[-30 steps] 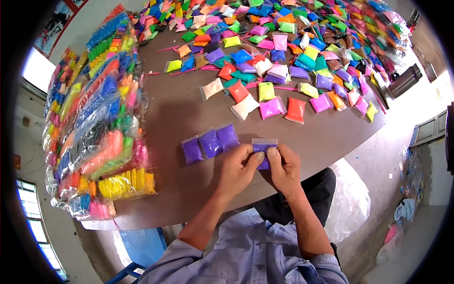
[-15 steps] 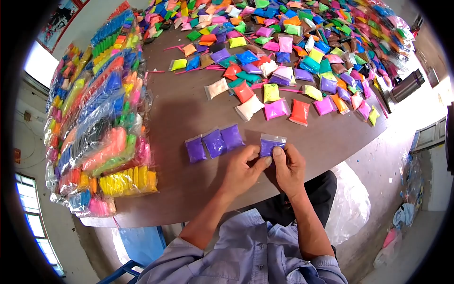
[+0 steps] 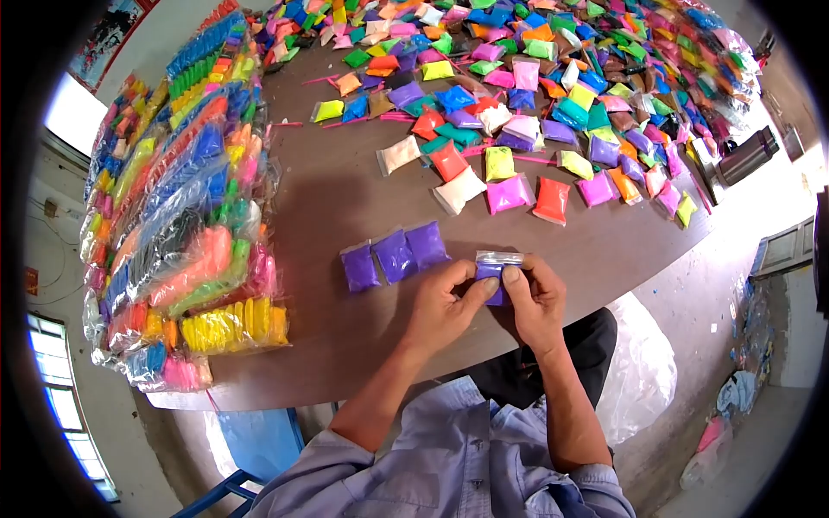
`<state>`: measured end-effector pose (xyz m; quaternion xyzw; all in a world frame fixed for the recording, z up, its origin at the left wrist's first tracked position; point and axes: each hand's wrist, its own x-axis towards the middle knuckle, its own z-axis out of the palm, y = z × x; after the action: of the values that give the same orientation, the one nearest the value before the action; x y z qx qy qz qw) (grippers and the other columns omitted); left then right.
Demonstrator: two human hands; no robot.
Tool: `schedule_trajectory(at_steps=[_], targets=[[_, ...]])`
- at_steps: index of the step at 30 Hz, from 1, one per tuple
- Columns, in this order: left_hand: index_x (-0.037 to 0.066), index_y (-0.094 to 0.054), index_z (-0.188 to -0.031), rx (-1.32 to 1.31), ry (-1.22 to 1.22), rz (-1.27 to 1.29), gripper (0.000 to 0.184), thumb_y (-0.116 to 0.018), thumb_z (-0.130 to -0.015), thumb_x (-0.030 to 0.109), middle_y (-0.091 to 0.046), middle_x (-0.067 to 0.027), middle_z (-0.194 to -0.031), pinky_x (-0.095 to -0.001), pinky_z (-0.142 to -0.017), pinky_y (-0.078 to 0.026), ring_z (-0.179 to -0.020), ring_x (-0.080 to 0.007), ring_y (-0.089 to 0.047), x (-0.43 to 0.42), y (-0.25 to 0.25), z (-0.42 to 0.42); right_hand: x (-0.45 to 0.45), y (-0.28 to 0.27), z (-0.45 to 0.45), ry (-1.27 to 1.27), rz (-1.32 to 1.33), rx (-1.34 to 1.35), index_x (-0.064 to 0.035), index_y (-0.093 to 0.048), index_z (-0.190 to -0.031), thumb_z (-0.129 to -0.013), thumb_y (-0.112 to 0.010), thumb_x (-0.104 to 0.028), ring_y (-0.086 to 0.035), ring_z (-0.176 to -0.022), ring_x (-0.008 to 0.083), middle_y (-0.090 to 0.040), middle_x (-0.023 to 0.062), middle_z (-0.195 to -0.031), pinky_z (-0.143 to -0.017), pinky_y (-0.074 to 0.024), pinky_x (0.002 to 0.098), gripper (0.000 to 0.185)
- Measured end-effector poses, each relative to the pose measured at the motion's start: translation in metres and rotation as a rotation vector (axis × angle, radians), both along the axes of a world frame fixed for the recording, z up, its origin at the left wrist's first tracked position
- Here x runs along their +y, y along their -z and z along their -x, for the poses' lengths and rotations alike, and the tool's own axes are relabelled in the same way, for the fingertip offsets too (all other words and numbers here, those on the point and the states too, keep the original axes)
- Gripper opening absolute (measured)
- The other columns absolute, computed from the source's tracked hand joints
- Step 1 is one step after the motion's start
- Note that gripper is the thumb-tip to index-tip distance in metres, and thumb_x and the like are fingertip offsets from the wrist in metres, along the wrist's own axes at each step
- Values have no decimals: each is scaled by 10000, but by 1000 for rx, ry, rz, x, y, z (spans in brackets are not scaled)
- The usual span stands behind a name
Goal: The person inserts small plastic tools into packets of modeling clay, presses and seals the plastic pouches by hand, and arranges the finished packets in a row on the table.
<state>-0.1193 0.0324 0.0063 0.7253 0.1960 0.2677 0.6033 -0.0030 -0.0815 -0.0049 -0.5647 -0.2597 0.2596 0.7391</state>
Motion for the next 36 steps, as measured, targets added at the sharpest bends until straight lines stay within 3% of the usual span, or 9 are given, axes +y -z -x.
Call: schedule_trajectory(at_steps=[4, 10, 16, 18, 23, 25, 29, 33, 36], targets=[[5, -718, -1028, 41, -15, -34, 90, -747, -973, 69, -687, 24, -837, -233, -653, -478, -754, -26, -575, -6, -10, -1, -7, 1, -3, -30, 33, 4, 30, -717, -1065, -1051, -682, -94, -590, -879, 71, -650, -5, -948, -805, -486, 255, 130], [2, -731, -1037, 35, -45, 112, 97, -722, -992, 87, -699, 28, -864, -241, -669, -488, -772, -27, -586, -4, -12, -3, -1, 15, -7, 36, 74, -339, -7, -751, -1068, -991, -721, -76, -594, -768, 120, -657, 51, -878, -682, -474, 290, 107], [-21, -736, -1074, 22, -107, 43, 128, -714, -1006, 85, -692, 16, -871, -237, -712, -501, -804, -32, -592, 0, 4, 2, -1, 7, -5, 56, 46, -296, -7, -753, -1071, -974, -738, -85, -552, -706, 109, -616, 42, -834, -631, -436, 290, 126], [-23, -737, -1063, 12, -104, 86, 119, -705, -1010, 79, -690, 13, -857, -232, -706, -496, -798, -29, -589, -5, 0, -3, -6, 5, -6, -34, 104, -243, 8, -742, -1091, -1015, -707, -75, -629, -905, 102, -691, 41, -969, -797, -508, 285, 118], [-27, -725, -1043, 102, -44, 17, 125, -687, -1031, 91, -709, 1, -872, -242, -698, -503, -786, -33, -598, -2, 4, 0, -4, 9, -9, 24, 98, -194, 10, -739, -1109, -1021, -705, -78, -630, -931, 92, -683, 34, -971, -807, -513, 283, 129], [-26, -722, -1050, 110, -45, -49, 131, -690, -1032, 100, -710, -1, -877, -242, -697, -502, -782, -35, -596, 0, 4, 2, 6, 15, -5, 99, -64, -205, 8, -743, -1099, -985, -741, -103, -530, -694, 97, -607, 27, -831, -631, -432, 277, 159], [29, -658, -908, 86, -136, -25, 166, -665, -1053, 110, -563, 66, -781, -246, -611, -392, -724, -27, -448, -6, -4, -1, 5, 13, -1, 69, -14, -218, 4, -740, -1131, -992, -737, -104, -539, -700, 91, -610, 26, -830, -632, -443, 270, 176], [23, -680, -942, 61, -80, -87, 132, -659, -1053, 91, -591, 65, -785, -239, -611, -407, -710, -22, -475, -6, 0, 5, 6, 23, -3, 27, -17, -152, -1, -740, -1143, -989, -744, -112, -535, -698, 68, -607, 0, -812, -620, -447, 269, 190], [-28, -700, -1025, -26, -90, 145, 131, -695, -1026, 104, -703, 15, -895, -245, -730, -501, -822, -34, -585, -14, 4, -1, 4, 28, -3, 30, -47, -117, -11, -747, -1135, -989, -748, -115, -525, -688, 59, -602, -22, -796, -615, -444, 269, 180]])
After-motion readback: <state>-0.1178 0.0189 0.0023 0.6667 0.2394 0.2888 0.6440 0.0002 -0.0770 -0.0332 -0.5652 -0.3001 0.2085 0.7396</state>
